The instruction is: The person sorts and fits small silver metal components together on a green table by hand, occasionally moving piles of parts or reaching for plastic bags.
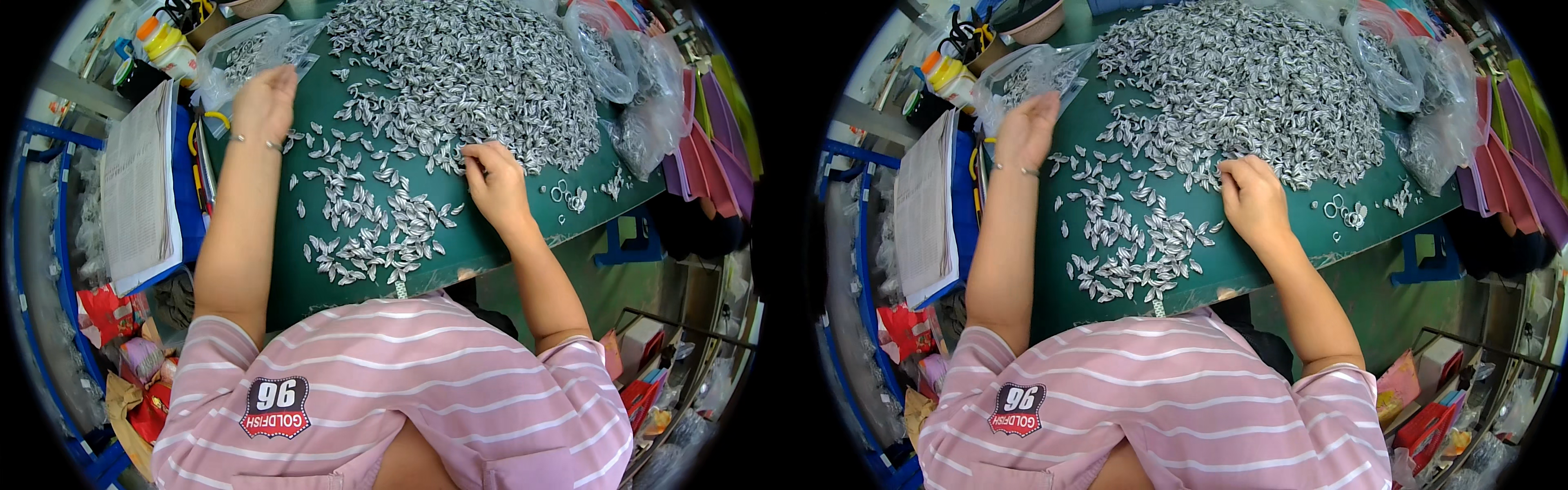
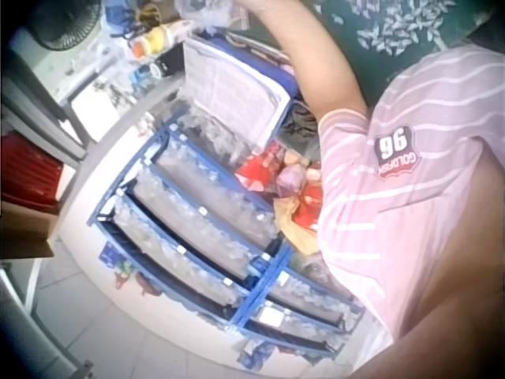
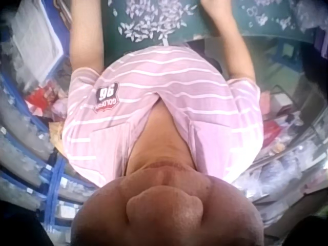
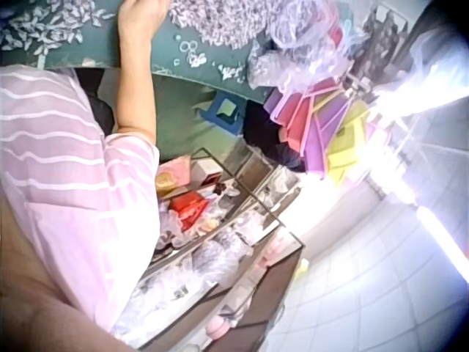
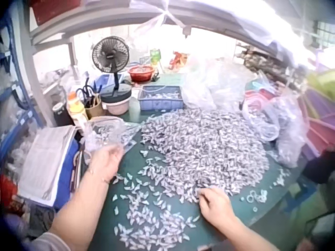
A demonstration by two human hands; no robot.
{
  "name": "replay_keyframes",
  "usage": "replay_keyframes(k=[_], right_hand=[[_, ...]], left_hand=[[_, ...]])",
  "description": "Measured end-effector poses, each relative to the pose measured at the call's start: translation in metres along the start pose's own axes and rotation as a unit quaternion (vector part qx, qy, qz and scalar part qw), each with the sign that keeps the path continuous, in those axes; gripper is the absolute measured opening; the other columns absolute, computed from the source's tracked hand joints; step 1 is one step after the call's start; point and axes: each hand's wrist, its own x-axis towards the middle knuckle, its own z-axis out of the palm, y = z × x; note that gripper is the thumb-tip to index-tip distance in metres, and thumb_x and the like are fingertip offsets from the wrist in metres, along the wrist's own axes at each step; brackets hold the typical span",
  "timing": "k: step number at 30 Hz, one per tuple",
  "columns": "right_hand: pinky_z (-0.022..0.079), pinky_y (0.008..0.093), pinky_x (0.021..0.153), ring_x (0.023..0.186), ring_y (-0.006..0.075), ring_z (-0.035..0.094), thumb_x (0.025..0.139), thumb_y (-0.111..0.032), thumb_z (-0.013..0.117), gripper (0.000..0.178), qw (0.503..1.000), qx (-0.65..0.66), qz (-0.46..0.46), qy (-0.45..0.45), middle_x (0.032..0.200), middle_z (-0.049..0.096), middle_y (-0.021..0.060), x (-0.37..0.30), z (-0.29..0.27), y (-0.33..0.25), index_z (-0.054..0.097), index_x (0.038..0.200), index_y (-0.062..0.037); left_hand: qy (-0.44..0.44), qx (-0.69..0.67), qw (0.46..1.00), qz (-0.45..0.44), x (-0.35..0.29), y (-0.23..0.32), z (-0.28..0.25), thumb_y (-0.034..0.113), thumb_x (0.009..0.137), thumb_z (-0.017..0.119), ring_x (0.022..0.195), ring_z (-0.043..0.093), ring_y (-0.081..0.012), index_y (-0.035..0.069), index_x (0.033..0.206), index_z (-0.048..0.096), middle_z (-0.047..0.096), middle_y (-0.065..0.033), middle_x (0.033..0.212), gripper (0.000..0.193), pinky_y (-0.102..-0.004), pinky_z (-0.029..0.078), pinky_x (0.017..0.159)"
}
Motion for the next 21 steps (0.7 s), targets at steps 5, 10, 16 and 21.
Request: replay_keyframes(k=[5, 10, 16, 21], right_hand=[[0.05, 0.0401, 0.077, 0.084, 0.0333, 0.062, 0.079, -0.002, 0.065, 0.01, 0.999, -0.027, -0.026, -0.039, 0.089, 0.064, 0.0129, 0.011, 0.017, 0.001, 0.068, 0.089, -0.0026], [0.051, 0.0402, 0.078, 0.087, 0.0333, 0.062, 0.08, 0.001, 0.063, 0.01, 0.998, -0.007, 0.032, -0.058, 0.091, 0.063, 0.0132, 0.013, 0.012, -0.002, 0.067, 0.089, -0.0004], [0.051, 0.0394, 0.079, 0.086, 0.0308, 0.062, 0.077, 0.002, 0.063, 0.013, 0.992, -0.094, -0.037, -0.069, 0.093, 0.065, 0.0103, 0.004, 0.006, 0.0, 0.069, 0.088, -0.0028], [0.051, 0.0393, 0.078, 0.084, 0.0296, 0.063, 0.075, -0.001, 0.064, 0.012, 0.987, -0.118, -0.051, -0.093, 0.091, 0.066, 0.0083, 0.004, -0.001, -0.004, 0.07, 0.085, -0.0035]], left_hand=[[-0.054, 0.195, 0.979, 0.01, -0.078, -0.05, 0.047, 0.0, 0.088, 0.06, 0.094, 0.064, -0.0195, -0.004, 0.111, 0.059, 0.065, -0.0124, 0.101, 0.023, -0.0288, 0.053, 0.079], [-0.368, 0.526, 0.727, 0.243, -0.113, -0.092, 0.056, 0.005, 0.083, 0.067, 0.091, 0.062, -0.0218, 0.004, 0.106, 0.066, 0.065, -0.0065, 0.104, 0.023, -0.031, 0.05, 0.081], [-0.403, 0.622, 0.568, 0.359, -0.123, -0.12, 0.051, 0.002, 0.074, 0.067, 0.086, 0.057, -0.03, 0.006, 0.091, 0.059, 0.057, -0.009, 0.088, 0.02, -0.0417, 0.047, 0.077], [-0.408, 0.578, 0.621, 0.339, -0.126, -0.117, 0.044, 0.0, 0.075, 0.066, 0.077, 0.059, -0.0285, 0.004, 0.089, 0.059, 0.057, -0.0102, 0.081, 0.016, -0.0382, 0.049, 0.07]])
